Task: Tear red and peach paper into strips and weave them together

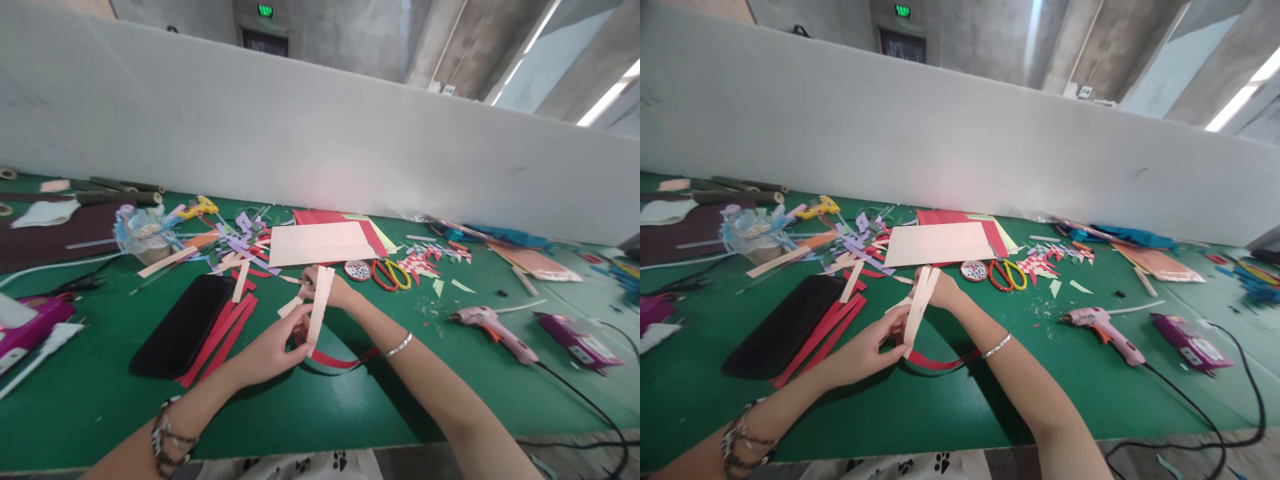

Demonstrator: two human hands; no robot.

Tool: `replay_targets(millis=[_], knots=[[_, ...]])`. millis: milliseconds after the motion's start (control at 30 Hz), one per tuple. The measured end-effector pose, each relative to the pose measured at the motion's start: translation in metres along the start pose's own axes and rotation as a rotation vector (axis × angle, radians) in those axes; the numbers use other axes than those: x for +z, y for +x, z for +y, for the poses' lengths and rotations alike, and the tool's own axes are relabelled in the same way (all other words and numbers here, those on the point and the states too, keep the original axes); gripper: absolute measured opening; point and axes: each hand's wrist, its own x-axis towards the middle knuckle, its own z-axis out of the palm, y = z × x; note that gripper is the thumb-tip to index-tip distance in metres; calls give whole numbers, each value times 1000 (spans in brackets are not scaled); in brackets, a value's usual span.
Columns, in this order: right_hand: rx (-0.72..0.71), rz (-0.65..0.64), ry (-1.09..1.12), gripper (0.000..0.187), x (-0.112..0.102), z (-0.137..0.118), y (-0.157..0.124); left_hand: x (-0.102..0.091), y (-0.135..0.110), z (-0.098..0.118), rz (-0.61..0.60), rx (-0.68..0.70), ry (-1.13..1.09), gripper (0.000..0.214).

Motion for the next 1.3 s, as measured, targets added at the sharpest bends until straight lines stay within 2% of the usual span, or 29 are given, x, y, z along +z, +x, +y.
replay_targets(millis=[100,200,267,400,500,700,767,867,1033,1167,1300], knots=[[-94,-76,98,12,-9,8,-2,-1,1,2,39,-14,-46,48],[-176,-108,158,25,-21,13,-7,-2,3,1,66,-19,-103,49],[-156,-86,69,29,-30,13,-11,-2,4,-2,87,-16,-148,49],[-36,-87,-207,10,-46,9,-16,-3,6,-9,120,-23,-287,51],[19,-90,-228,11,-57,3,-19,-4,8,-12,149,-29,-393,50],[93,-25,78,11,-63,6,-25,-7,10,-7,215,-63,-559,56],[120,9,134,17,-62,11,-24,-8,10,-6,237,-77,-613,57],[158,115,249,26,-60,17,-25,-9,9,-5,255,-81,-686,61],[213,290,580,22,-58,17,-38,-10,9,2,304,-190,-812,67],[316,367,820,23,-53,17,-56,-13,10,4,408,-251,-978,61],[364,394,1031,28,-48,18,-73,-20,11,2,494,-204,-1147,50]])
